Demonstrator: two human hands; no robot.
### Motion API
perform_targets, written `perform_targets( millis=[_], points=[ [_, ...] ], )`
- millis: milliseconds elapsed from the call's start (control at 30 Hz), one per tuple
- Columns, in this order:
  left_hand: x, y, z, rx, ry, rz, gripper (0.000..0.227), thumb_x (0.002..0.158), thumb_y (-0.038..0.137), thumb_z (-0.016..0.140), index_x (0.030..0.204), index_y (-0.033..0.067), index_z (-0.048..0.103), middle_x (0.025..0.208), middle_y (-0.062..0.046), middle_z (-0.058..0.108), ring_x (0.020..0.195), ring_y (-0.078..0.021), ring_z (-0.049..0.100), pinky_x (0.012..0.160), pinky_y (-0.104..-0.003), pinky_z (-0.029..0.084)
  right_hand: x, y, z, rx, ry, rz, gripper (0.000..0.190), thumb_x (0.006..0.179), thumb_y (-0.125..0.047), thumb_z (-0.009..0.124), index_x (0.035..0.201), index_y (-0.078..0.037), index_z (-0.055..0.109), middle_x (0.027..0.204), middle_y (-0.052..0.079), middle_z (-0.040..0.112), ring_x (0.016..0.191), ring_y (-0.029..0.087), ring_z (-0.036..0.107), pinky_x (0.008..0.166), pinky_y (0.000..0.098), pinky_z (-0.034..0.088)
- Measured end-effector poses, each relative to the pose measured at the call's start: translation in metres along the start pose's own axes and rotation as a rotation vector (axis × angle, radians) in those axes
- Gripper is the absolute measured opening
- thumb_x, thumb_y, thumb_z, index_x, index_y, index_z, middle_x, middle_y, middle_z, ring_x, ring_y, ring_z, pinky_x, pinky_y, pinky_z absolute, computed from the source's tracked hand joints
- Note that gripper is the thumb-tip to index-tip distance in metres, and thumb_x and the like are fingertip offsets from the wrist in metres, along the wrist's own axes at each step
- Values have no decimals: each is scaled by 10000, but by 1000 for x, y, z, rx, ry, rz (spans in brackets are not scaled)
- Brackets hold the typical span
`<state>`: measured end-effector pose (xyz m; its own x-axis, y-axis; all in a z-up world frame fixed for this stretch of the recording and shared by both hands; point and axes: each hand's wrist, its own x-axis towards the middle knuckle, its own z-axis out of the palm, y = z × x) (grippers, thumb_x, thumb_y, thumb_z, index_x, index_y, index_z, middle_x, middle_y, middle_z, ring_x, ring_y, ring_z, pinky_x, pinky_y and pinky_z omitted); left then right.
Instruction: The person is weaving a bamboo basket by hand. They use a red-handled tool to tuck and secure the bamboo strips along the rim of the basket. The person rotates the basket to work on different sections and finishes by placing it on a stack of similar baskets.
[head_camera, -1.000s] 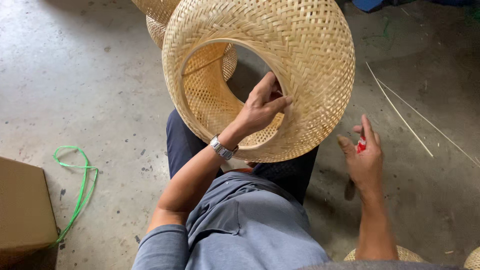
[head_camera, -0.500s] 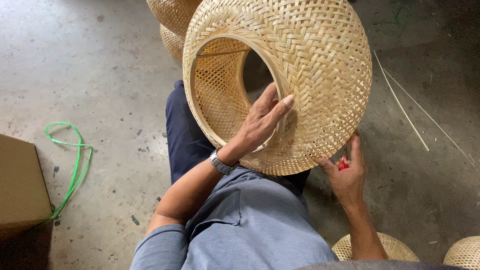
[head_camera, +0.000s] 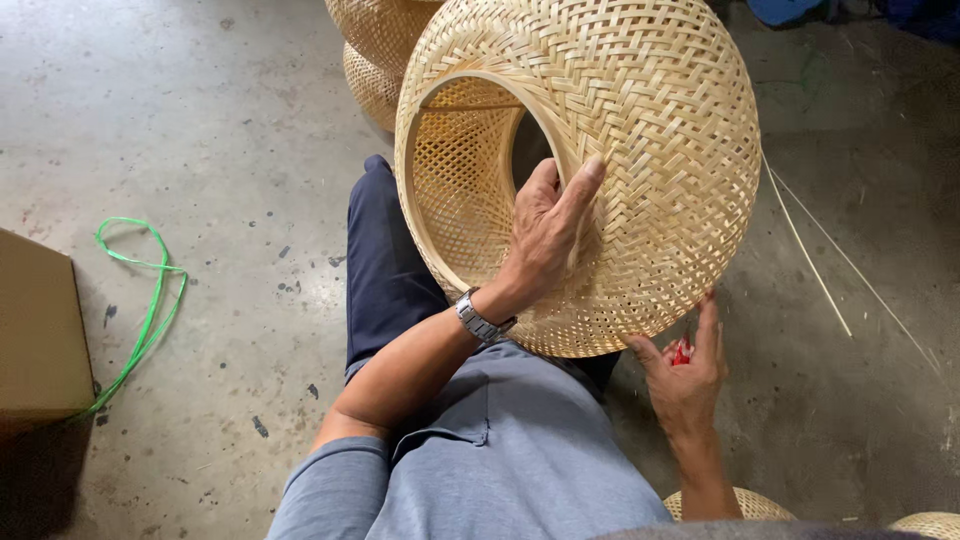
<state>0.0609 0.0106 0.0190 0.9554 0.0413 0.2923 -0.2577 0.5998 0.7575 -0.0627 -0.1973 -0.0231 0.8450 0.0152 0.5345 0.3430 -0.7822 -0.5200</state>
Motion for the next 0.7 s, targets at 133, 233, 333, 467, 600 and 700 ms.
perform_targets(
  millis=[133, 233, 333, 467, 600, 700],
  points=[
    [11, 4, 12, -140, 40, 12, 301, 1048, 230, 675, 1193, -29, 629, 1044, -49, 674, 913, -69, 601, 799, -239, 517, -2, -3, 3, 16, -17, 165, 1002, 813, -328, 841, 1563, 102, 333, 1367, 251, 548, 790, 173, 607, 579, 279, 523],
    [14, 4, 12, -332, 32, -21, 284, 1038, 196, 699, 1189, -38, 645, 1063, -55, 683, 934, -80, 610, 829, -247, 521, -4, -4, 7, 15, 0, 146, 981, 820, -281, 858, 1553, 105, 332, 1369, 240, 537, 730, 97, 543, 543, 224, 485],
    [15, -2, 7, -288, 34, -18, 257, 1034, 183, 702, 1164, -35, 666, 1032, -42, 691, 907, -74, 605, 797, -238, 507, -6, -9, 15, 98, 3, 148, 967, 816, -232, 851, 1577, 74, 339, 1387, 210, 553, 710, 81, 480, 546, 225, 457],
    [20, -14, -1, -161, 17, 53, 231, 1042, 183, 700, 1126, -31, 681, 987, -28, 701, 884, -72, 610, 782, -232, 503, -10, 7, 25, 170, 8, 97, 874, 858, -206, 822, 1567, 53, 381, 1385, 205, 589, 710, 53, 459, 558, 210, 447],
    [28, -17, -3, -175, -1, 96, 234, 1040, 195, 705, 1137, -15, 673, 981, -9, 685, 871, -61, 598, 758, -229, 496, -8, 65, 31, 890, -25, 608, 666, 944, -299, 701, 1508, -45, 452, 1033, 153, 690, 477, 24, 441, 360, 175, 362],
    [34, -16, 1, -179, -30, 116, 239, 1045, 205, 704, 1137, -13, 675, 972, -13, 687, 863, -65, 602, 750, -232, 495, -1, 125, 26, 1438, -351, 957, 489, 1020, -313, 658, 1321, 57, 553, 939, 197, 701, 454, 16, 426, 313, 155, 315]
  ],
)
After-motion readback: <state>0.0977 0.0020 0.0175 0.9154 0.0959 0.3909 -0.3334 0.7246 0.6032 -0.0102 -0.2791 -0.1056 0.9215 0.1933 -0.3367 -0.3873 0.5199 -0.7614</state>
